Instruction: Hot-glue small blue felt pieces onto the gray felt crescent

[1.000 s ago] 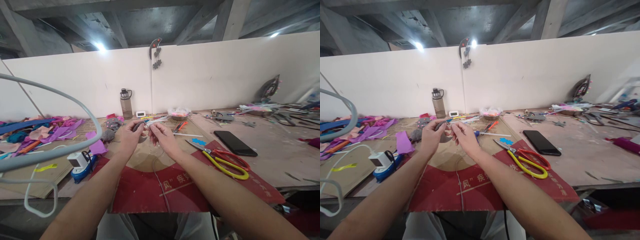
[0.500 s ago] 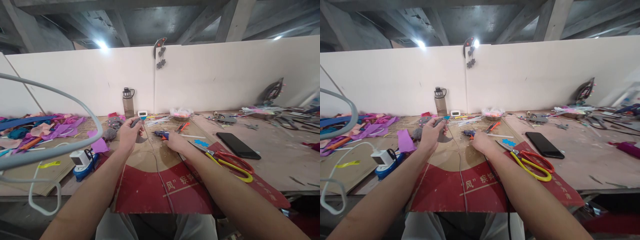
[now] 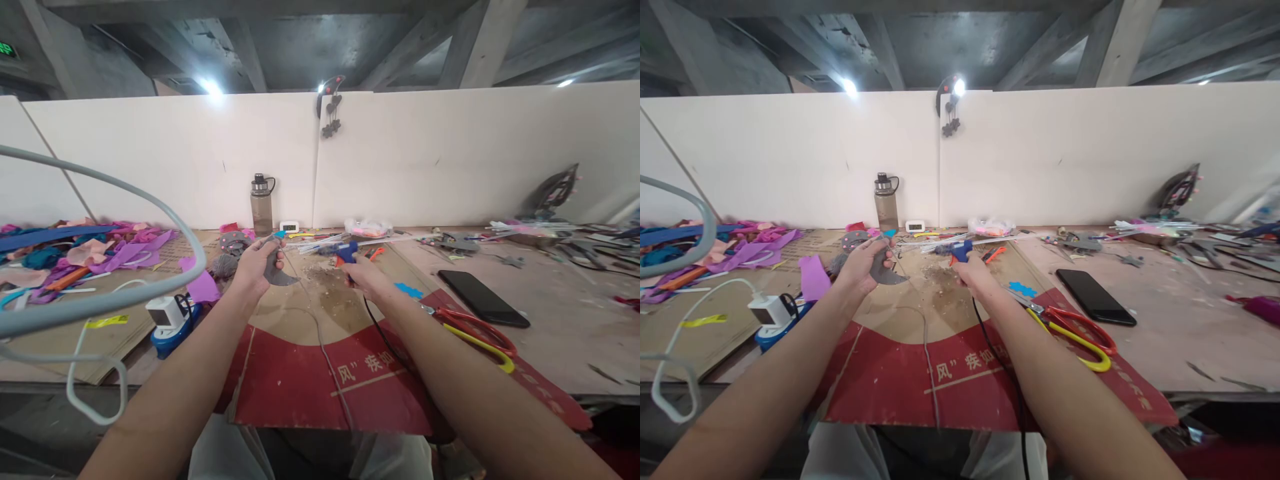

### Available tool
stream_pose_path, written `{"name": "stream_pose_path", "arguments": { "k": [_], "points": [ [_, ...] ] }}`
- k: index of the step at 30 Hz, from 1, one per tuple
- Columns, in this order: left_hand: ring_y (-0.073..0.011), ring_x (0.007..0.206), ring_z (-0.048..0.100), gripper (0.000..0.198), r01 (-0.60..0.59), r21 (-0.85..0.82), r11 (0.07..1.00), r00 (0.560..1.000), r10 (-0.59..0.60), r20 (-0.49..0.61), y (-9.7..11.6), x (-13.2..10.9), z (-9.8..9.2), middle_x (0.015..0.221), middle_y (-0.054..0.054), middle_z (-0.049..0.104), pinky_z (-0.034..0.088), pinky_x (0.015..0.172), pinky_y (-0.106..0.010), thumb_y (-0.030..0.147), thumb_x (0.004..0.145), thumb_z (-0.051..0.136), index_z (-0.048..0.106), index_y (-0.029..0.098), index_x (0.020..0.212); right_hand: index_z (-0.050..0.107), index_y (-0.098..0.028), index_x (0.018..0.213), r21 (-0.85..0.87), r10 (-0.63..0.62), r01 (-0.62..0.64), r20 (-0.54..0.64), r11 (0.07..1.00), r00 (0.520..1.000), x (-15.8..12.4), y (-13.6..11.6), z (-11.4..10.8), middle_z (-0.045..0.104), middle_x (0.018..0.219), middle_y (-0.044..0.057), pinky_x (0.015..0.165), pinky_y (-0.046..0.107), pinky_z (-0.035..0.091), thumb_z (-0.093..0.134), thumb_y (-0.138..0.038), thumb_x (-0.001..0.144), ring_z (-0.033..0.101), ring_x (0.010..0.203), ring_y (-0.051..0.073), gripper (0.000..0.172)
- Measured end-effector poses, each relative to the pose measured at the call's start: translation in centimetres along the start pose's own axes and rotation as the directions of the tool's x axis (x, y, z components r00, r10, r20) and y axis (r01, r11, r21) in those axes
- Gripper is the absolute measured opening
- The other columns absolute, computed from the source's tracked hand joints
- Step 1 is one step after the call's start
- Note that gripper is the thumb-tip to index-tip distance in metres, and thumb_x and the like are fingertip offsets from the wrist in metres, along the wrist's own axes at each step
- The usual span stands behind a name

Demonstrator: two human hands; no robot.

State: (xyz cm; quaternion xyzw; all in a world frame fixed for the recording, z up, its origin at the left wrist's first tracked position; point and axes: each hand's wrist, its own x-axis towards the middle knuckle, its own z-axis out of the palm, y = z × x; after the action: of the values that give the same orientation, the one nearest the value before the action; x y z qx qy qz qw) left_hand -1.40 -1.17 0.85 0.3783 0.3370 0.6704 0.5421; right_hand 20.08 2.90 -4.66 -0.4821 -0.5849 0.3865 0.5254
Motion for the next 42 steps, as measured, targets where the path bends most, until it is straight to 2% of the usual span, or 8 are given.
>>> {"name": "stream_pose_path", "arguments": {
  "k": [3, 6, 8, 11, 13, 20, 26, 42],
  "points": [
    [-0.0048, 0.05, 0.049, 0.011, 0.025, -0.03, 0.999, 0.999, -0.026, -0.019, 0.3, 0.1, -0.2, 0.075, -0.003, 0.059, 0.037, 0.038, -0.016, 0.012, 0.066, 0.067, 0.059, 0.011, 0.072, 0.052, -0.022, 0.085, 0.088, -0.018, 0.018, -0.001, 0.996, 1.0, -1.1, -2.3, 0.1, 0.054, 0.068, -0.003, 0.051, 0.024, 0.045, 0.054, -0.018, 0.064, 0.049, 0.054, 0.01, 0.021],
    [-0.0048, 0.05, 0.048, 0.009, 0.019, -0.015, 1.0, 0.999, -0.019, -0.034, 0.4, 0.1, -0.3, 0.073, -0.003, 0.059, 0.036, 0.037, -0.015, 0.012, 0.066, 0.067, 0.059, 0.011, 0.071, 0.05, -0.024, 0.099, 0.278, -0.176, 0.142, 0.102, 0.95, 0.979, -2.5, -4.4, 0.3, 0.058, 0.078, -0.002, 0.054, 0.023, 0.044, 0.054, -0.016, 0.065, 0.053, 0.062, 0.011, 0.035],
    [-0.005, 0.049, 0.048, 0.01, 0.0, 0.014, 1.0, 0.999, 0.0, -0.036, 0.3, 0.1, -0.2, 0.071, -0.002, 0.059, 0.036, 0.037, -0.016, 0.012, 0.065, 0.067, 0.059, 0.011, 0.07, 0.05, -0.024, 0.102, 0.316, -0.257, 0.199, 0.154, 0.928, 0.954, -3.4, -5.3, 0.5, 0.06, 0.085, -0.001, 0.052, 0.023, 0.042, 0.056, -0.02, 0.07, 0.051, 0.063, 0.011, 0.033],
    [-0.0052, 0.048, 0.048, 0.013, -0.039, 0.074, 0.996, 0.999, 0.042, -0.035, 0.1, 0.1, 0.0, 0.069, -0.002, 0.059, 0.035, 0.038, -0.017, 0.014, 0.063, 0.07, 0.058, 0.012, 0.069, 0.051, -0.022, 0.103, 0.275, -0.323, 0.267, 0.184, 0.924, 0.928, -4.2, -5.6, 0.8, 0.061, 0.091, 0.001, 0.05, 0.023, 0.039, 0.055, -0.03, 0.079, 0.046, 0.059, 0.009, 0.026],
    [-0.0057, 0.047, 0.048, 0.015, -0.075, 0.131, 0.989, 0.996, 0.081, -0.041, 0.0, -0.1, 0.2, 0.067, -0.001, 0.059, 0.035, 0.038, -0.018, 0.016, 0.061, 0.071, 0.058, 0.012, 0.068, 0.051, -0.021, 0.106, 0.207, -0.345, 0.306, 0.193, 0.929, 0.918, -4.4, -5.4, 1.1, 0.061, 0.093, 0.002, 0.051, 0.023, 0.039, 0.053, -0.034, 0.082, 0.045, 0.058, 0.01, 0.027],
    [-0.0084, 0.044, 0.05, 0.014, -0.175, 0.313, 0.933, 0.978, 0.201, -0.051, -0.7, -0.1, 0.1, 0.058, -0.001, 0.059, 0.036, 0.04, -0.02, 0.023, 0.064, 0.069, 0.06, 0.015, 0.07, 0.051, -0.02, 0.118, -0.029, -0.403, 0.414, 0.183, 0.91, 0.897, -4.7, -5.4, 1.4, 0.063, 0.092, 0.006, 0.064, 0.028, 0.043, 0.05, -0.033, 0.084, 0.053, 0.073, 0.016, 0.036],
    [-0.0085, 0.039, 0.047, 0.016, -0.207, 0.418, 0.884, 0.968, 0.248, -0.044, -1.0, -0.2, -0.1, 0.052, 0.0, 0.058, 0.035, 0.039, -0.02, 0.027, 0.066, 0.067, 0.06, 0.016, 0.073, 0.052, -0.019, 0.116, -0.068, -0.421, 0.44, 0.196, 0.895, 0.886, -4.9, -5.4, 1.4, 0.063, 0.089, 0.005, 0.068, 0.03, 0.044, 0.05, -0.032, 0.084, 0.054, 0.075, 0.017, 0.034],
    [-0.0079, 0.036, 0.046, 0.013, -0.26, 0.506, 0.822, 0.953, 0.303, -0.002, -1.1, -0.6, 0.0, 0.05, -0.001, 0.058, 0.031, 0.038, -0.019, 0.028, 0.068, 0.066, 0.061, 0.016, 0.071, 0.052, -0.02, 0.112, -0.123, -0.427, 0.461, 0.228, 0.879, 0.875, -4.8, -5.1, 1.5, 0.062, 0.093, 0.005, 0.068, 0.029, 0.043, 0.05, -0.035, 0.086, 0.054, 0.08, 0.018, 0.03]
  ]
}}
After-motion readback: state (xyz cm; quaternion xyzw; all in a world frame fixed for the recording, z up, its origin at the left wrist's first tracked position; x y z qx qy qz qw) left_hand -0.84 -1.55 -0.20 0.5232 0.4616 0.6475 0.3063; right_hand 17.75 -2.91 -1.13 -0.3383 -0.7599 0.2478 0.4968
